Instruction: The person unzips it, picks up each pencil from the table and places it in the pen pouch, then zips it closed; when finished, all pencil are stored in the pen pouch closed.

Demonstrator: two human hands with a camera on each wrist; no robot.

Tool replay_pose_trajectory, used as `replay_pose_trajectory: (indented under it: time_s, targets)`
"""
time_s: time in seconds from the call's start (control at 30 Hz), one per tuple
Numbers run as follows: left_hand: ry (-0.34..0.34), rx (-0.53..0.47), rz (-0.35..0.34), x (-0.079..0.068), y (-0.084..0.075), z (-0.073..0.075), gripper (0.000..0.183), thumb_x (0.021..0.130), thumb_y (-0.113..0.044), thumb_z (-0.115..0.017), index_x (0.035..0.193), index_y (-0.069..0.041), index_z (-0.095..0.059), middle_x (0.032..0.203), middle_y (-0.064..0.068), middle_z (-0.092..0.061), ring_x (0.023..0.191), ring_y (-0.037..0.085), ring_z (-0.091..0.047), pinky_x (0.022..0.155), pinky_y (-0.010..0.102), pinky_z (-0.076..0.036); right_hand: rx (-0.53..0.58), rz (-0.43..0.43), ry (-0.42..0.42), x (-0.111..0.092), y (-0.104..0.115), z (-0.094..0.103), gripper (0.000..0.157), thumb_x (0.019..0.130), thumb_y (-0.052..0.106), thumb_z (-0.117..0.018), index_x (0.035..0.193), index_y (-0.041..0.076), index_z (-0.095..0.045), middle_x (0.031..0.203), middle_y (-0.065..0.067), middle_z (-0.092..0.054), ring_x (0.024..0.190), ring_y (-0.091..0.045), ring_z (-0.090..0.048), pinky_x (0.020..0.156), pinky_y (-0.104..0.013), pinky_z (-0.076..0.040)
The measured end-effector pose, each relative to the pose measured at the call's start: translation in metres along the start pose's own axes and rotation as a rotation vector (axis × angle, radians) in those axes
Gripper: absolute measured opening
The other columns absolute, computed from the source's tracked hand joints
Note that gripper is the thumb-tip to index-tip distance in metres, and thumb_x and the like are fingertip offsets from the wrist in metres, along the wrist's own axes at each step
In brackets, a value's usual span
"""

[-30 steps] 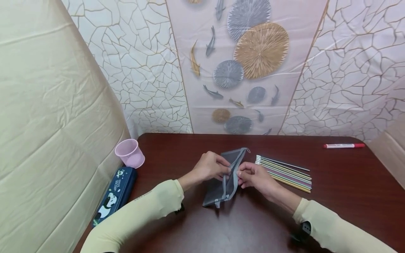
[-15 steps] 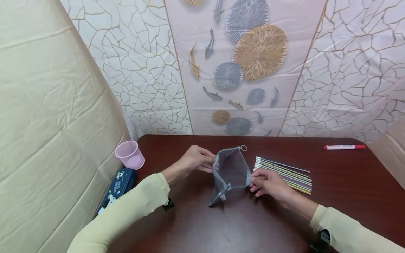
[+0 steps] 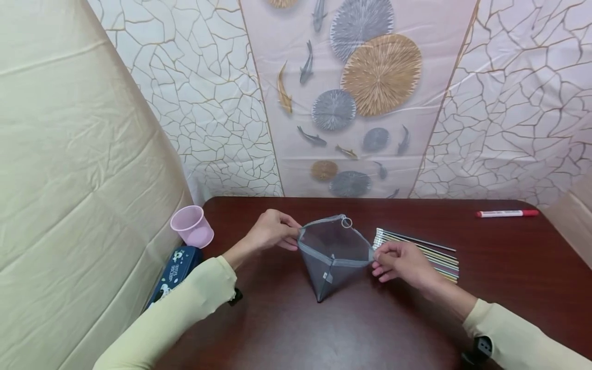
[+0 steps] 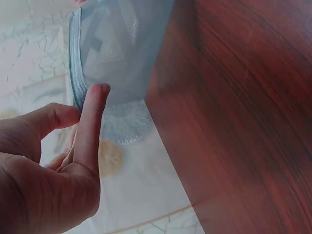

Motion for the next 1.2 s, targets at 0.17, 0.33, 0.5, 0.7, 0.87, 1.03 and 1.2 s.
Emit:
replay_pose_trajectory:
  time_s: [0.17, 0.33, 0.5, 0.7, 0.87, 1.03, 1.2]
  targets:
    - [0.103, -0.097, 0.015, -0.001, 0.002, -0.009, 0.018, 0.096, 0.001, -0.070, 0.112, 0.009, -0.075, 0.097, 0.023, -0.081, 0.078, 0.021, -0.081, 0.078, 0.041, -0.070, 0.000, 0.062, 0.005, 0.006, 0.002, -0.009, 0.024, 0.105, 0.005, -0.061, 0.116, -0.017, -0.061, 0.094, -0.022, -0.076, 0.080, -0.023, -0.079, 0.073, -0.040, -0.070]
    - [0.129, -0.158, 0.025, -0.003, 0.006, -0.019, 0.016, 0.096, 0.000, -0.072, 0.110, 0.007, -0.076, 0.097, 0.022, -0.081, 0.079, 0.021, -0.081, 0.078, 0.039, -0.070, -0.019, 0.073, 0.000, 0.011, 0.001, -0.015, 0.024, 0.105, 0.006, -0.062, 0.116, -0.016, -0.062, 0.092, -0.020, -0.076, 0.080, -0.025, -0.079, 0.071, -0.042, -0.070]
    - [0.141, -0.152, -0.016, -0.005, 0.007, -0.029, 0.016, 0.095, -0.001, -0.072, 0.108, 0.008, -0.076, 0.095, 0.021, -0.081, 0.079, 0.020, -0.081, 0.078, 0.040, -0.070, -0.067, 0.067, -0.043, 0.013, 0.004, -0.012, 0.024, 0.105, 0.008, -0.063, 0.117, -0.012, -0.063, 0.094, -0.019, -0.076, 0.082, -0.027, -0.079, 0.069, -0.041, -0.070]
    - [0.123, -0.154, -0.009, -0.007, 0.006, -0.030, 0.015, 0.095, -0.002, -0.073, 0.107, 0.007, -0.076, 0.094, 0.020, -0.081, 0.080, 0.021, -0.082, 0.077, 0.041, -0.070, -0.112, 0.079, -0.068, 0.011, 0.016, 0.002, 0.031, 0.106, 0.013, -0.062, 0.122, -0.013, -0.063, 0.098, -0.020, -0.077, 0.084, -0.022, -0.078, 0.072, -0.038, -0.070]
    - [0.146, -0.145, -0.017, -0.006, 0.006, -0.032, 0.015, 0.096, -0.004, -0.073, 0.107, 0.006, -0.077, 0.095, 0.020, -0.081, 0.081, 0.023, -0.082, 0.083, 0.046, -0.069, -0.367, 0.097, -0.122, 0.006, 0.036, 0.042, 0.032, 0.107, 0.024, -0.063, 0.122, -0.003, -0.069, 0.100, -0.014, -0.078, 0.085, -0.017, -0.075, 0.073, -0.033, -0.067]
    - [0.140, -0.139, -0.011, -0.005, 0.007, -0.034, 0.014, 0.097, -0.005, -0.074, 0.106, 0.005, -0.077, 0.096, 0.020, -0.081, 0.081, 0.024, -0.082, 0.084, 0.048, -0.068, -0.587, 0.096, -0.088, 0.011, 0.041, 0.095, 0.031, 0.107, 0.029, -0.064, 0.122, 0.003, -0.073, 0.098, -0.011, -0.076, 0.082, -0.010, -0.070, 0.070, -0.028, -0.063]
    - [0.134, -0.143, -0.016, -0.004, 0.006, -0.035, 0.015, 0.097, -0.005, -0.073, 0.108, 0.004, -0.077, 0.097, 0.021, -0.081, 0.082, 0.023, -0.082, 0.087, 0.051, -0.067, -0.660, 0.058, -0.065, 0.018, 0.029, 0.138, 0.036, 0.106, 0.030, -0.066, 0.129, 0.004, -0.070, 0.109, -0.010, -0.075, 0.083, -0.008, -0.065, 0.070, -0.027, -0.059]
Point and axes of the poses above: each hand's wrist, its own x-axis towards the middle knuckle, its own z-axis out of the back of the hand, y = z × x, the point moved 1 cm from there along x, towards the middle knuckle
